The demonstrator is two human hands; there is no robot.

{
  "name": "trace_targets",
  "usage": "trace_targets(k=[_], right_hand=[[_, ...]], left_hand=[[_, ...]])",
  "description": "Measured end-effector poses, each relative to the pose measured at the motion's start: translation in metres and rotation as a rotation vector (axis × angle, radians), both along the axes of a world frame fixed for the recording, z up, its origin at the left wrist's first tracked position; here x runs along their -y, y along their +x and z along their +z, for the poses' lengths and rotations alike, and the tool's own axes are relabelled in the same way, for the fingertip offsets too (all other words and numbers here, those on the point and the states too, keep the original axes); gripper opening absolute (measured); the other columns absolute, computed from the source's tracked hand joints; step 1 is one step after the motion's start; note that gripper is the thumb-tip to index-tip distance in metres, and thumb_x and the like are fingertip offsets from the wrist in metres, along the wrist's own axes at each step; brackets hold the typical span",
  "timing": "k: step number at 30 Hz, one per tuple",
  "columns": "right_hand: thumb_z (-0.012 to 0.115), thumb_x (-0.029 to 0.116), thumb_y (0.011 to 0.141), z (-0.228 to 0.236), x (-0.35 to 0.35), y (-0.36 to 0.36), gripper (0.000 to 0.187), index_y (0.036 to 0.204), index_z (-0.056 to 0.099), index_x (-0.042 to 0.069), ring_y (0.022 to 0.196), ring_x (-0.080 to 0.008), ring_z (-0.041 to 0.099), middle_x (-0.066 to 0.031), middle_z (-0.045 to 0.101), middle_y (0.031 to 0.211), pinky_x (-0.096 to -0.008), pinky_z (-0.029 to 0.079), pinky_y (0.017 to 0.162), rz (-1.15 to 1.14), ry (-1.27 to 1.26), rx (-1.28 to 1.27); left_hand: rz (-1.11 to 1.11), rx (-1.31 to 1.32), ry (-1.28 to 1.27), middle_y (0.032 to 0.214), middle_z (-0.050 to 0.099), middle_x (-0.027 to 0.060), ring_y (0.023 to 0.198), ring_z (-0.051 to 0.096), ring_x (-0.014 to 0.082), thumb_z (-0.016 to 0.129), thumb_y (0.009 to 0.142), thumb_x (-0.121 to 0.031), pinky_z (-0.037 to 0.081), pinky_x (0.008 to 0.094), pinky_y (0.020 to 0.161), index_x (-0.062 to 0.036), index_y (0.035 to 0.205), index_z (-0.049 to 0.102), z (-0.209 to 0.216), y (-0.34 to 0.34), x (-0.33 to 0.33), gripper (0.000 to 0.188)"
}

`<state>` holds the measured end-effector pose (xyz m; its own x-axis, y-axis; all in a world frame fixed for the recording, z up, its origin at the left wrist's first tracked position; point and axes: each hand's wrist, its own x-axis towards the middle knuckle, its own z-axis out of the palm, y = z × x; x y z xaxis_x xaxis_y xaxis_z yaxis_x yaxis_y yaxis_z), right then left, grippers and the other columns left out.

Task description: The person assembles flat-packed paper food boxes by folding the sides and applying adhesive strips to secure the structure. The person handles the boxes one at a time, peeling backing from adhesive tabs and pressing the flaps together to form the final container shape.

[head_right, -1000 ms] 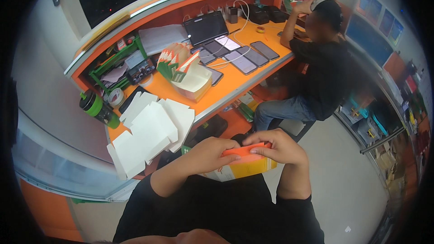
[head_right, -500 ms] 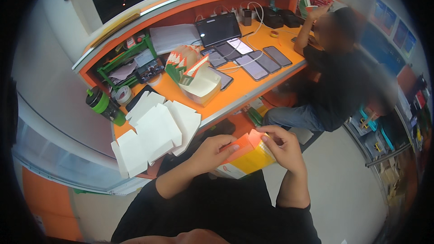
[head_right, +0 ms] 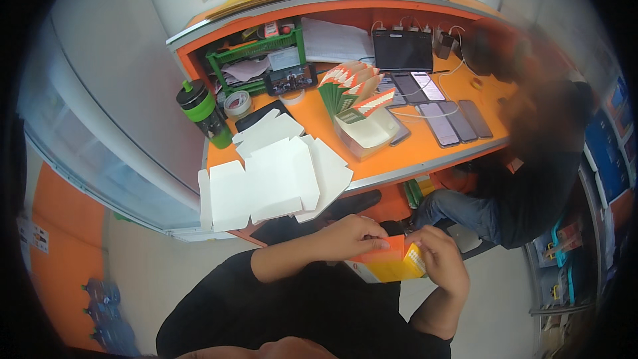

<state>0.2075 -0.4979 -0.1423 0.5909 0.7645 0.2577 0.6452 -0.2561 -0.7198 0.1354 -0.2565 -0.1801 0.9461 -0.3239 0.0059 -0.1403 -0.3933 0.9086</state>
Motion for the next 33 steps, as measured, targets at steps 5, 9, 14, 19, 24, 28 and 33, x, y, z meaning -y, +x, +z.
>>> trace_targets(k=[5,9,14,19,24,28,33], right_hand=[[0.058,-0.001,0.093,-0.017,-0.016,0.000,0.011,0.103,0.062,0.003,0.086,-0.0307,0.063,-0.0108,0.064,0.090,-0.0383,0.047,0.082,0.117,0.041,-0.150],[0.063,0.002,0.090,-0.013,-0.036,-0.008,0.014,0.104,0.062,0.002,0.092,-0.0293,0.060,-0.0126,0.063,0.098,-0.0373,0.045,0.086,-0.084,0.176,-0.056],[0.077,0.006,0.078,-0.017,-0.052,-0.016,0.034,0.109,0.064,0.004,0.107,-0.0341,0.058,-0.0153,0.060,0.112,-0.0414,0.045,0.094,-0.330,0.275,0.386],[0.083,0.005,0.070,-0.031,-0.072,-0.031,0.049,0.116,0.065,0.005,0.114,-0.0386,0.060,-0.0202,0.057,0.134,-0.0436,0.050,0.097,-0.412,0.249,0.496],[0.080,-0.005,0.071,-0.026,-0.060,-0.030,0.053,0.119,0.061,0.003,0.128,-0.0386,0.058,-0.0275,0.050,0.145,-0.0420,0.048,0.104,-0.295,0.361,0.325],[0.076,-0.010,0.074,-0.038,-0.061,-0.024,0.054,0.121,0.052,0.000,0.132,-0.0339,0.054,-0.0317,0.047,0.147,-0.0407,0.046,0.107,-0.182,0.568,0.062],[0.073,-0.011,0.077,-0.035,-0.064,-0.023,0.052,0.122,0.049,-0.001,0.134,-0.0327,0.052,-0.0323,0.044,0.148,-0.0405,0.044,0.109,-0.151,0.615,-0.031]], left_hand=[[-0.158,-0.231,-0.287,0.091,0.062,0.0014,0.081,0.057,0.0061,0.065,0.100,-0.023,0.047,0.0256,0.073,-0.0037,0.112,0.062,-0.005,-0.001,-0.001,0.023],[-0.131,-0.156,-0.623,0.090,0.057,-0.0035,0.080,0.052,0.0029,0.064,0.101,-0.022,0.044,0.0221,0.071,-0.0060,0.103,0.056,-0.039,0.009,0.005,0.017],[0.178,-0.223,-0.917,0.089,0.054,-0.0039,0.074,0.047,0.0011,0.060,0.104,-0.025,0.039,0.0186,0.062,-0.0109,0.095,0.050,-0.027,0.015,0.014,0.019],[0.168,-0.282,-1.142,0.100,0.056,-0.0026,0.084,0.058,0.0057,0.056,0.106,-0.028,0.052,0.0233,0.077,-0.0125,0.098,0.053,-0.040,0.020,0.018,0.017],[0.146,-0.205,-0.975,0.104,0.063,0.0010,0.092,0.061,0.0074,0.062,0.102,-0.026,0.053,0.0248,0.082,-0.0072,0.103,0.061,-0.025,0.012,0.012,0.019],[0.100,-0.073,-1.005,0.108,0.067,0.0044,0.102,0.063,0.0102,0.071,0.096,-0.017,0.054,0.0284,0.087,-0.0026,0.106,0.064,-0.024,0.016,0.013,0.019],[0.194,0.035,-1.011,0.112,0.069,0.0073,0.107,0.065,0.0144,0.075,0.091,-0.011,0.052,0.0290,0.095,0.0011,0.116,0.062,-0.016,0.020,0.016,0.030]])
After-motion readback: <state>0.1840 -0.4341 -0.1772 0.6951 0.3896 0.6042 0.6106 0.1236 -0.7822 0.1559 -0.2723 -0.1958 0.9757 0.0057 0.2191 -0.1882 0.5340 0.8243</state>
